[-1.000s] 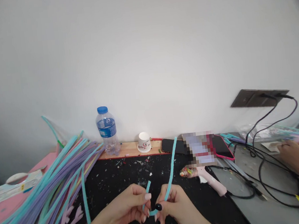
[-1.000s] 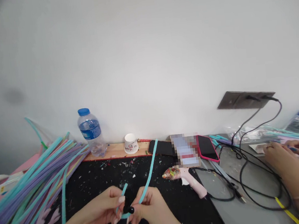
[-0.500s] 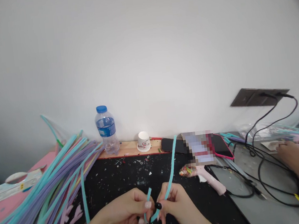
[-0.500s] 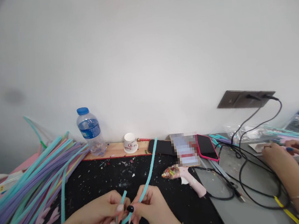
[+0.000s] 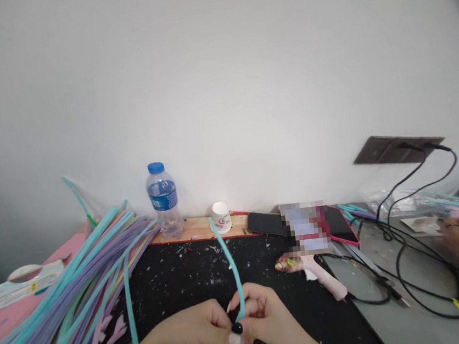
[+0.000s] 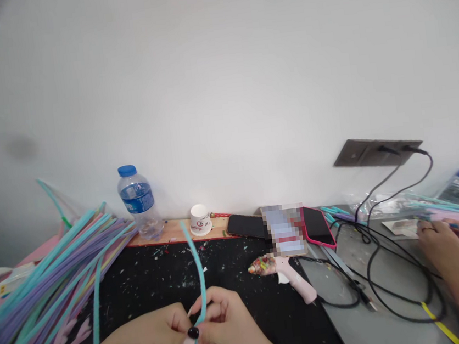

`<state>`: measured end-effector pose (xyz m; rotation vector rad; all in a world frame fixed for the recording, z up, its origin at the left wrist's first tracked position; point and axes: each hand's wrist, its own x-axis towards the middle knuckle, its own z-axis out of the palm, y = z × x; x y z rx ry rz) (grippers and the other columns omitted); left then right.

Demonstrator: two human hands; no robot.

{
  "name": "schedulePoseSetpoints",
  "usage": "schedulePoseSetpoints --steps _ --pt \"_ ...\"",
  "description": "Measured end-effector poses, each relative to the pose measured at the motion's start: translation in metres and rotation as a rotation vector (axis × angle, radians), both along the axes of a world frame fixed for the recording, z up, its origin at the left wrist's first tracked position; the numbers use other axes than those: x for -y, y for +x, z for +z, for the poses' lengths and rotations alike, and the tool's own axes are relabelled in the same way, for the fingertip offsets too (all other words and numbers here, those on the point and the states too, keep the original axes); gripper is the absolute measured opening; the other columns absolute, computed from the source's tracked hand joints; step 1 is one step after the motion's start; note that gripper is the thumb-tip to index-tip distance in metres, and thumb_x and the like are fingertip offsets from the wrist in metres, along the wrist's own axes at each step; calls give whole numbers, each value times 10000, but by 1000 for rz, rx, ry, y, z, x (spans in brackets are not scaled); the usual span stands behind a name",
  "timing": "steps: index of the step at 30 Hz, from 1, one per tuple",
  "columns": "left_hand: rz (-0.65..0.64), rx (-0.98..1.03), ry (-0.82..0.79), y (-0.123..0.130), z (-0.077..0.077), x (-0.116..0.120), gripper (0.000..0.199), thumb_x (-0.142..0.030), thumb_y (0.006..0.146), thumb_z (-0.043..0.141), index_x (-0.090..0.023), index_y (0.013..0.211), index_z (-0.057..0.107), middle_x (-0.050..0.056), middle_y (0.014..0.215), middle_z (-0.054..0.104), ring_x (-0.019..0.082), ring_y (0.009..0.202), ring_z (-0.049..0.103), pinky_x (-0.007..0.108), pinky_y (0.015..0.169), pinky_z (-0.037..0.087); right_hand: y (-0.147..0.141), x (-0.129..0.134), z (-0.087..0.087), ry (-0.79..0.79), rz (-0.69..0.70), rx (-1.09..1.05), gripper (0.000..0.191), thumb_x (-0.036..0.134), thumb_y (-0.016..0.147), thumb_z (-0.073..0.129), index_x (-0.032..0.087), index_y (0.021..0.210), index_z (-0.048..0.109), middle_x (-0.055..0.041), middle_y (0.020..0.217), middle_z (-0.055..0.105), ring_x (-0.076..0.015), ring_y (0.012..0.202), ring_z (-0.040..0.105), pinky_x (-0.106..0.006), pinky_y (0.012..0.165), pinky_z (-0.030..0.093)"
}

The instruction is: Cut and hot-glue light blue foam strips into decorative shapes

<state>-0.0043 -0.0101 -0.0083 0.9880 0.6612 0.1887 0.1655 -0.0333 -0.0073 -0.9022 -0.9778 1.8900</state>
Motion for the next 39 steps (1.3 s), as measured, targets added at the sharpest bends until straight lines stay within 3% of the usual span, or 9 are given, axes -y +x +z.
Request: schedulePoseSetpoints --steps 3,6,8,10,13,19,25,32,39 --pt "35 24 1 2 1 -1 338 -420 676 696 -121 530 634 -39 369 457 35 265 283 156 258 248 0 0 1 23 -18 16 292 281 566 812 101 650 598 -35 512 653 -121 396 594 -185 376 465" --pt "284 74 127 7 2 -4 332 -429 703 682 -119 603 616 -40 451 487 25 310 311 141 302 282 3 -4 0 56 -143 -4 304 330 613 786 124 668 569 -19 487 639 -107 374 560 -179 355 442" --pt "442 97 272 11 2 -6 249 -365 700 704 -134 759 632 -48 531 511 37 359 375 143 349 336 5 -7 0 81 -248 -12 294 348 661 754 137 683 551 -1 481 626 -85 362 523 -166 347 425" --pt "510 97 391 14 1 -8 290 -273 659 743 -162 903 633 -34 628 564 76 448 481 169 409 406 7 -9 -1 90 -308 -22 285 352 692 733 145 690 537 9 494 620 -72 368 502 -160 354 421" --pt "505 4 547 14 1 -7 244 -207 671 726 -166 907 682 20 693 663 149 592 591 215 525 460 7 -10 -1 86 -308 -52 292 357 701 728 148 698 524 9 509 619 -68 382 501 -161 368 424" --pt "502 -231 962 9 6 -4 141 -275 748 677 -247 861 758 46 793 748 208 684 656 254 657 459 6 -9 0 62 -264 -71 303 358 697 735 147 698 517 -8 522 634 -69 376 509 -162 366 421" --pt "529 -232 1039 7 1 -4 146 -248 765 665 -290 871 756 29 863 752 234 764 694 268 724 489 6 -9 0 85 -276 -94 272 338 713 728 139 699 544 -9 532 637 -69 394 515 -181 405 454" --pt "561 -222 1253 7 0 -1 197 -163 779 638 -265 915 737 -2 865 754 175 738 709 209 690 520 5 -9 1 86 -307 -103 242 334 718 724 125 711 603 -38 594 668 -96 441 576 -202 441 482" --pt "583 -241 1304 6 2 -1 172 -141 796 625 -241 882 735 -22 836 756 130 717 705 155 686 513 6 -10 0 87 -302 -125 249 339 747 697 100 813 680 -64 628 677 -97 484 583 -207 489 488"
